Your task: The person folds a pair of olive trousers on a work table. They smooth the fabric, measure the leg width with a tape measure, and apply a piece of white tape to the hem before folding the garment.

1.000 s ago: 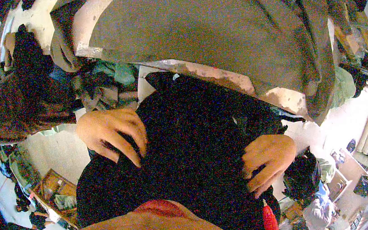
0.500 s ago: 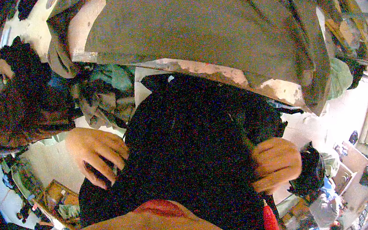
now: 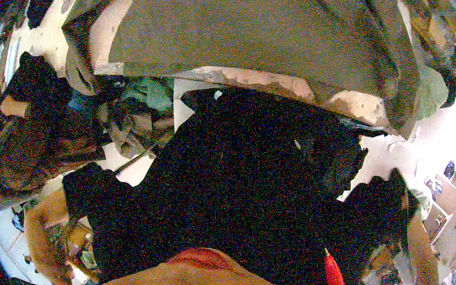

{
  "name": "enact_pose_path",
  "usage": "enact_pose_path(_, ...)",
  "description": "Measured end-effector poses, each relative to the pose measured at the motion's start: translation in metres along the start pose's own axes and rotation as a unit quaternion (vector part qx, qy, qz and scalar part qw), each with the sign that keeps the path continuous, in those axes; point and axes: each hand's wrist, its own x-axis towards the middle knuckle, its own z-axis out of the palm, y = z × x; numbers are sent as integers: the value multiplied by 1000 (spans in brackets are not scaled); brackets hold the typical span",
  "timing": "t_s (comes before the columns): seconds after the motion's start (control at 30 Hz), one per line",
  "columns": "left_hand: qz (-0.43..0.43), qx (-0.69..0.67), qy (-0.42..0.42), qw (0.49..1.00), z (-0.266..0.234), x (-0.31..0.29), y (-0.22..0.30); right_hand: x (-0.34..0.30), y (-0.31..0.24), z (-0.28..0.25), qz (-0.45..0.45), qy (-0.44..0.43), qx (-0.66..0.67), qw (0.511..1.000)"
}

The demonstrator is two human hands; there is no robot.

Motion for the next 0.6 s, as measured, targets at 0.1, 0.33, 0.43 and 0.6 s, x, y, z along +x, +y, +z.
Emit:
enact_pose_path(0.1,-70,61,74,993,-10,-13,4,-10,-5,-19,74,21,-84,993)
enact_pose_path(0.33,-182,88,199,959,-10,-8,-13,-31,-16,-98,275,77,-276,918)
enact_pose_path(0.43,-210,57,258,941,-9,8,-30,-31,-12,-148,367,106,-337,860)
enact_pose_path(0.6,-249,-49,344,904,-7,73,-47,-20,22,-219,451,112,-363,808)
